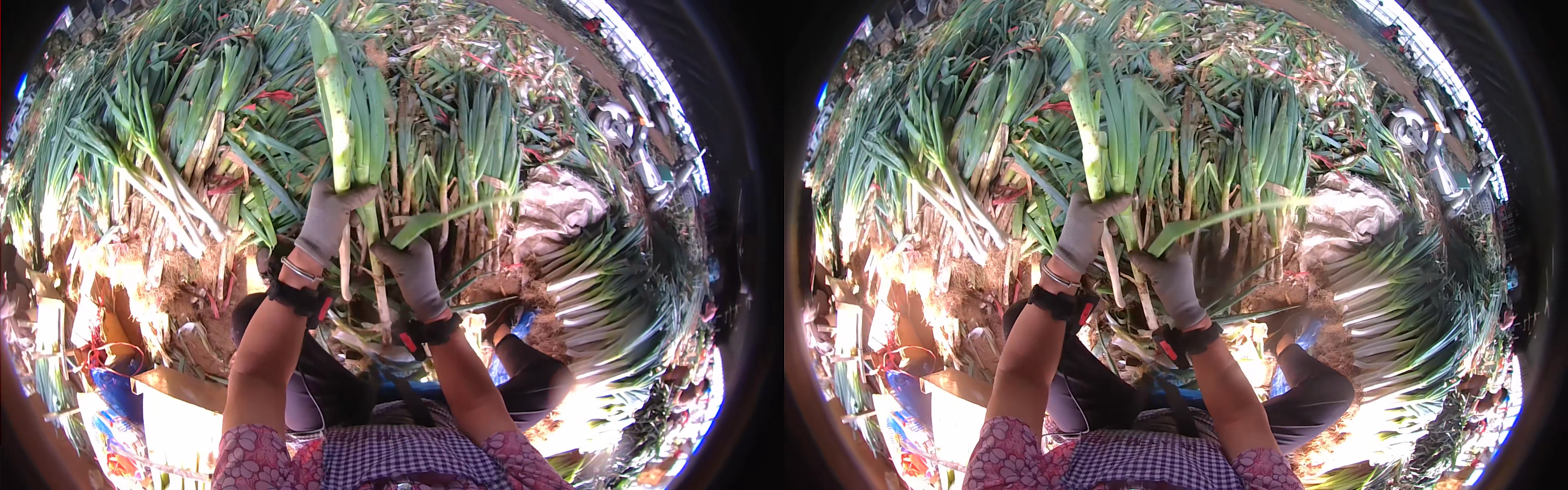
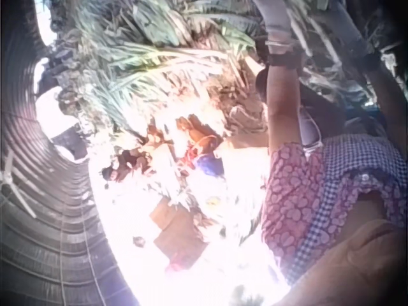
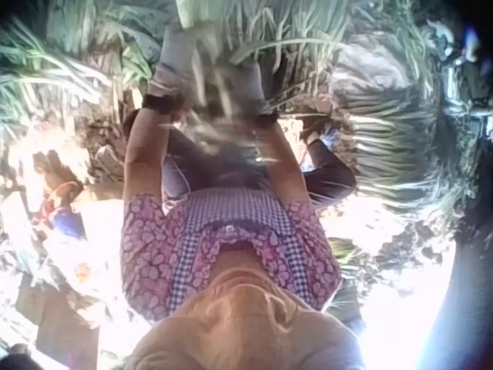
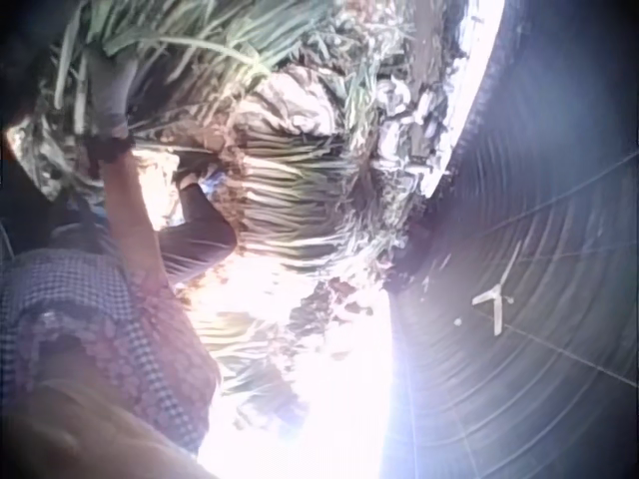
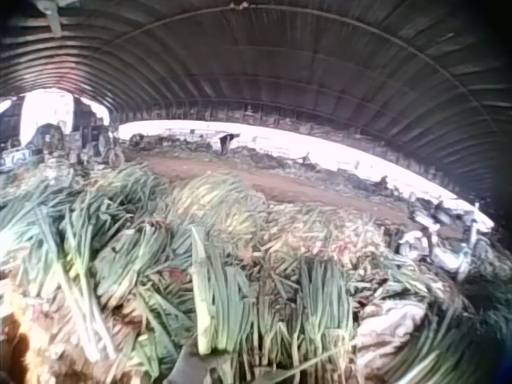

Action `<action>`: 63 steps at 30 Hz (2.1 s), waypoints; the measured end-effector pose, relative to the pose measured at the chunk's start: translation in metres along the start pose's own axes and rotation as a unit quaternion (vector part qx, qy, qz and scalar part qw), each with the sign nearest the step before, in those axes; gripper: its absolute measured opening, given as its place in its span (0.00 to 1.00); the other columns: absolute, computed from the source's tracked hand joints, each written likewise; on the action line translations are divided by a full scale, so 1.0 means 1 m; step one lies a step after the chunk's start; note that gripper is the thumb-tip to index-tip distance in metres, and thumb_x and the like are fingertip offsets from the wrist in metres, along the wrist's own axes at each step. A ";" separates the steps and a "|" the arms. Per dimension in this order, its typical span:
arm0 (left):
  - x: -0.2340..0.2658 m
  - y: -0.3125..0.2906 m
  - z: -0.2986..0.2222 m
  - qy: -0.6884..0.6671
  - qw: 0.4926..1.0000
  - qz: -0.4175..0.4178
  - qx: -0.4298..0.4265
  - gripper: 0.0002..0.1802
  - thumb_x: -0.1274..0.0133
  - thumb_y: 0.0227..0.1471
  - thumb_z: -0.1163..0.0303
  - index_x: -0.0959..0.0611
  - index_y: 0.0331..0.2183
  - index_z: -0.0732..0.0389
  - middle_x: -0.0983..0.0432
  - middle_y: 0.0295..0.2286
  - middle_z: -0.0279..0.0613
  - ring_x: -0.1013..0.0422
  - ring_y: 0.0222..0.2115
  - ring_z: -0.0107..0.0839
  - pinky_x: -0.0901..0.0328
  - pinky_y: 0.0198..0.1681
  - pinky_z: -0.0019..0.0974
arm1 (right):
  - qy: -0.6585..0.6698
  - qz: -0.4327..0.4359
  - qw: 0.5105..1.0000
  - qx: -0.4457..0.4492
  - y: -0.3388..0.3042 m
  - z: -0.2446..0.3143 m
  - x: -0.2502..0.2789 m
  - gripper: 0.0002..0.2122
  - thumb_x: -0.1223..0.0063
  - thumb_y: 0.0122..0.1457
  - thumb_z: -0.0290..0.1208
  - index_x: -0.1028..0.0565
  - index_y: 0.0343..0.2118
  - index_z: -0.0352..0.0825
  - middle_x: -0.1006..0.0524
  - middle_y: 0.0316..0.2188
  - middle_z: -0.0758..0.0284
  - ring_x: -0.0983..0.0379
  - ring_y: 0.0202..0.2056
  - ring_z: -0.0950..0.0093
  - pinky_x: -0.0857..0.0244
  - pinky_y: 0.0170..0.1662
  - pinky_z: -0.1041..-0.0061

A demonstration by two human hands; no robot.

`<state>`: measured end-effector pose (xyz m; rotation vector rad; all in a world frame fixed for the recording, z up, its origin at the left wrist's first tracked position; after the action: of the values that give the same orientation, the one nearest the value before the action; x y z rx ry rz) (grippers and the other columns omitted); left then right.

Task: The person peels the outer layers from leeks by hand, wipes the stalks with a blue cloth, and places the cleaned leeks onto a pile.

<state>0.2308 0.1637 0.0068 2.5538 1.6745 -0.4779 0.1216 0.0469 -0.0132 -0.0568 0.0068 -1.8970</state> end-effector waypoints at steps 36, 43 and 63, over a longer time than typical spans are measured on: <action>-0.025 0.002 0.013 -0.003 1.000 -0.006 -0.018 0.10 0.41 0.44 0.75 0.22 0.31 0.66 0.30 0.17 0.30 0.38 0.14 0.17 0.42 0.16 0.23 | 0.057 0.053 0.997 0.010 0.029 0.024 0.004 0.11 0.44 0.51 0.19 0.29 0.39 0.28 0.22 0.32 0.67 0.26 0.33 0.82 0.32 0.38 0.82; 0.001 0.009 0.021 0.109 0.985 -0.093 -0.091 0.11 0.41 0.42 0.73 0.21 0.29 0.69 0.26 0.19 0.38 0.32 0.18 0.22 0.36 0.23 0.30 | -0.031 -0.046 0.995 0.087 0.013 0.024 0.001 0.11 0.43 0.48 0.19 0.26 0.37 0.31 0.27 0.27 0.76 0.33 0.27 0.85 0.38 0.32 0.85; 0.005 0.007 -0.005 -0.110 0.991 -0.033 -0.062 0.10 0.44 0.51 0.71 0.27 0.32 0.66 0.30 0.19 0.35 0.36 0.15 0.22 0.41 0.18 0.25 | -0.308 0.031 0.947 0.092 -0.018 0.059 0.054 0.12 0.41 0.50 0.36 0.24 0.34 0.34 0.22 0.26 0.58 0.23 0.28 0.63 0.31 0.32 0.69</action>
<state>0.2400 0.1659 0.0094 2.2737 1.6574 -0.6141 0.0892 0.0028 0.0483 -0.5134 -0.5852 -1.7386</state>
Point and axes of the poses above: each hand's wrist, its own y-axis towards the middle knuckle, its own x-axis out of the back of the hand, z = x × y, the point moved 10 cm from there along y, towards the middle knuckle
